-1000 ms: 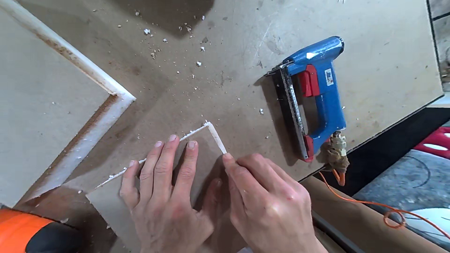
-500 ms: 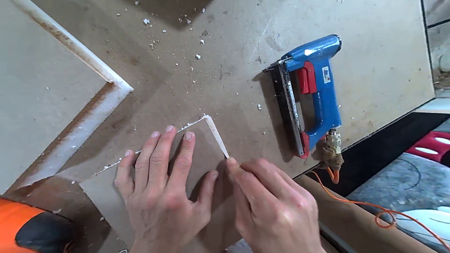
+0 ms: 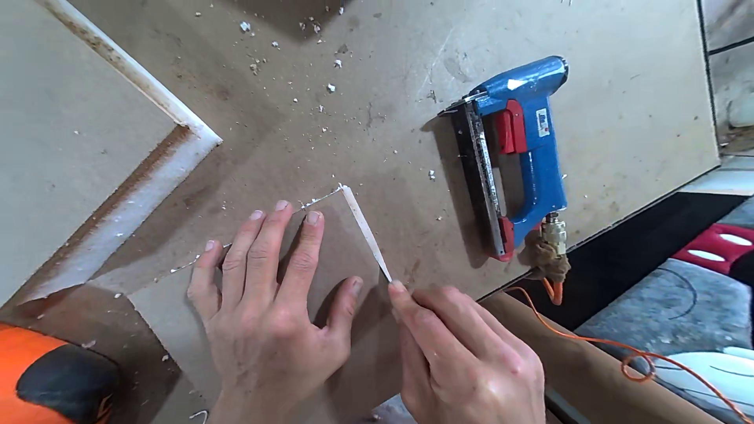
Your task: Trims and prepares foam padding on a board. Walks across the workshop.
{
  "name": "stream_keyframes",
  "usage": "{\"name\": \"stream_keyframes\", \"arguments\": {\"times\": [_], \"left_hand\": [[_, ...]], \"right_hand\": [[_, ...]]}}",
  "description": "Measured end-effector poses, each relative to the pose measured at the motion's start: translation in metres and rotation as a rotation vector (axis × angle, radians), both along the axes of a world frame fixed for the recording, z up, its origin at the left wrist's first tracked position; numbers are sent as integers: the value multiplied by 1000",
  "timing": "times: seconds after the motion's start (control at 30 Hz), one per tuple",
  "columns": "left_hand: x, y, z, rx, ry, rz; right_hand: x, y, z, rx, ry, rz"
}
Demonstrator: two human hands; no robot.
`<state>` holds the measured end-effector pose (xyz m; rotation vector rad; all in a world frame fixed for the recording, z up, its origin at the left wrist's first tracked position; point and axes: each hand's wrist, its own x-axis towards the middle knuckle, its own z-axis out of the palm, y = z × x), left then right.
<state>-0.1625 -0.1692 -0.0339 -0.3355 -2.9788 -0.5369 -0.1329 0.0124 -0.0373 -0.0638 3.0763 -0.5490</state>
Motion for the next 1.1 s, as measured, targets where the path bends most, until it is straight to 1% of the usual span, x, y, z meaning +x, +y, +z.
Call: {"name": "stream_keyframes", "arguments": {"times": [0.1,0.23,0.33,0.43,0.57,0.67,0.77,0.9,1.0,1.1], "left_hand": [[2,0,0,-3,-9,-8],[1,0,1,-7,-9,-7],[2,1,1,-7,-11,-11],[1,0,1,-11,-4,-7],[2,0,1,-22,-3,-8],[1,0,1,-27,-5,-7],[2,0,1,-37,-14,-8],[1,1,2,-39,-11,-4],[3,1,1,-50,-29,-2],[1,0,2,-50,-26,3]], "right_hand": [[3,0,-6,15,16,-3],[9,4,-2,-16,-2,-6],[11,3,-6,4,9,-13],[16,7,0,-14,-16,-2],[18,7,-7,-5,-6,-13],[25,13,2,-52,-42,-4],[27,10,-6,-23,-21,-11],[34,15,1,-43,-39,-2],[36,14,-6,-17,-12,-4],[43,18,3,-44,-37,0]]}}
